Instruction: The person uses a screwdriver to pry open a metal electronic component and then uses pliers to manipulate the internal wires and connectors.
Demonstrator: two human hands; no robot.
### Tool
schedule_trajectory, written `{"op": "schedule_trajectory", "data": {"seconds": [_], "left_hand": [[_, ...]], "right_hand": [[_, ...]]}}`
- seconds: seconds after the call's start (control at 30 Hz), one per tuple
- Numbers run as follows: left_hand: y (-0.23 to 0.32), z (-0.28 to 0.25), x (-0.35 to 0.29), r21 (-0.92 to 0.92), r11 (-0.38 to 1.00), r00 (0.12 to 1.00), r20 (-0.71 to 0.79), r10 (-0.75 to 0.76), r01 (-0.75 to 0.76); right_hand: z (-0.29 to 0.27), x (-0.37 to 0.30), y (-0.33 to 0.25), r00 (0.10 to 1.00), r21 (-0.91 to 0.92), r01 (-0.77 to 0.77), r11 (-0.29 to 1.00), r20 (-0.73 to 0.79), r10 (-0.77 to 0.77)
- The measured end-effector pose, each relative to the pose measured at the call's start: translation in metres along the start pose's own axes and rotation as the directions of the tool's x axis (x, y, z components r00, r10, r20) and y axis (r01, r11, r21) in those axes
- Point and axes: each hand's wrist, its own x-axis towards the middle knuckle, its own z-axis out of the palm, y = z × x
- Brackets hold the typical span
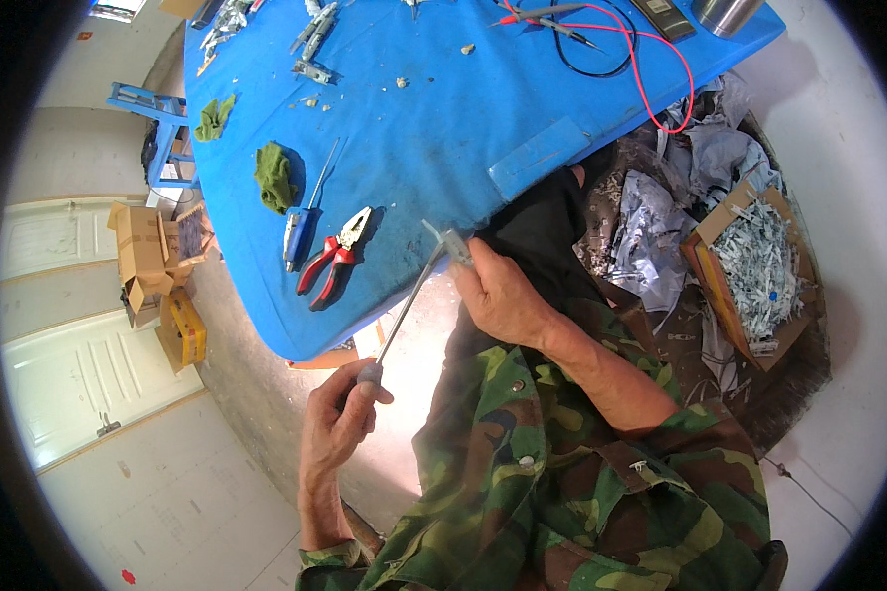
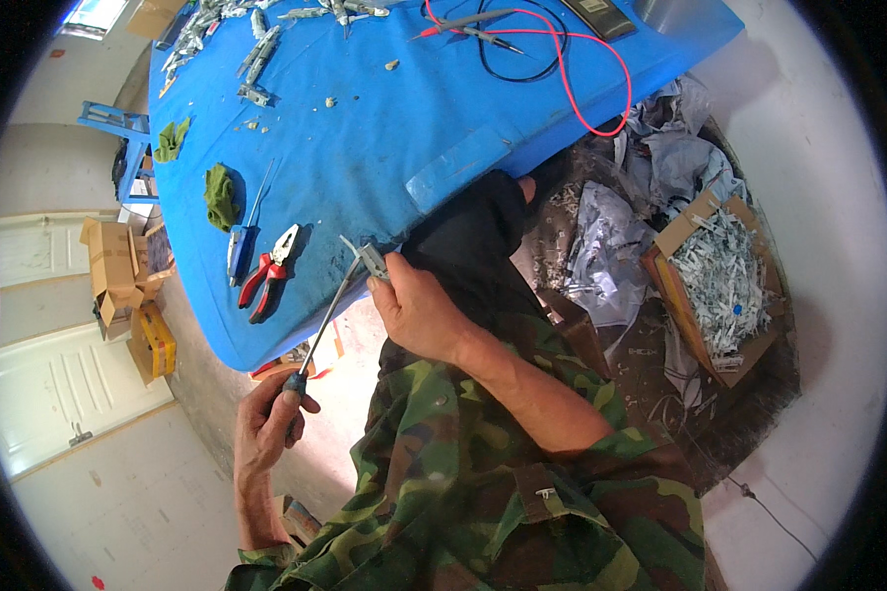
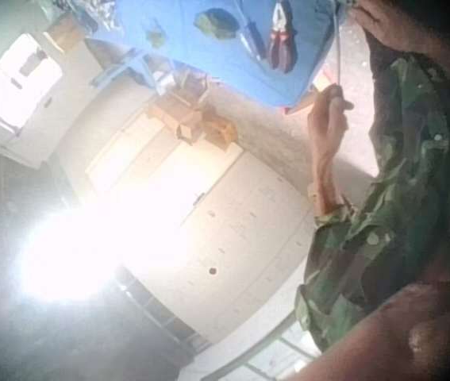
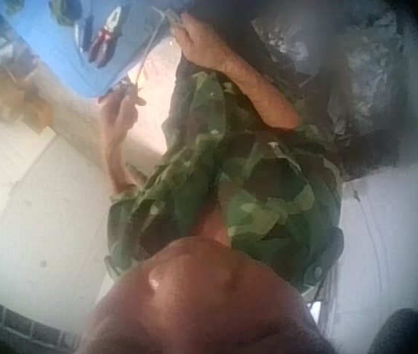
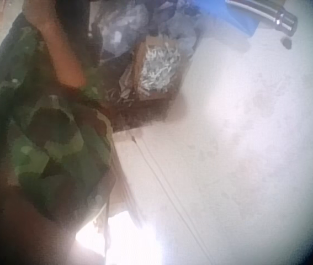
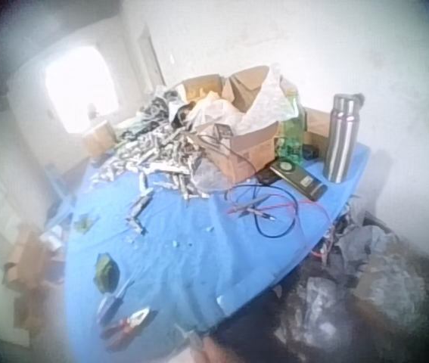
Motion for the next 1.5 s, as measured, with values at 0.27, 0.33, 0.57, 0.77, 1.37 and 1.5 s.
{"op": "schedule_trajectory", "data": {"seconds": [0.27,0.33,0.57,0.77,1.37,1.5], "left_hand": [[-0.002,0.006,0.005,0.429,0.851,0.936,-0.034,0.350,-0.303],[-0.001,0.004,0.006,0.284,0.938,0.977,-0.015,0.213,-0.200],[0.010,0.004,0.004,0.429,0.872,0.961,-0.031,0.275,-0.236],[0.021,0.008,0.000,0.568,0.753,0.902,-0.043,0.429,-0.331],[0.037,0.005,-0.008,0.557,0.795,0.948,-0.041,0.316,-0.241],[0.036,0.008,-0.009,0.588,0.756,0.925,-0.035,0.379,-0.287]], "right_hand": [[-0.003,0.004,0.005,1.000,0.038,0.011,0.999,0.010,-0.011],[-0.004,0.004,0.006,1.000,0.060,0.001,0.998,0.023,-0.002],[-0.004,0.004,0.002,1.000,0.043,0.006,0.999,0.019,-0.006],[-0.002,0.002,-0.002,1.000,-0.043,-0.003,0.999,-0.009,0.003],[0.003,0.000,-0.004,0.998,-0.083,-0.010,0.997,-0.063,0.004],[0.004,0.000,-0.004,0.997,-0.112,0.011,0.994,-0.076,-0.020]]}}
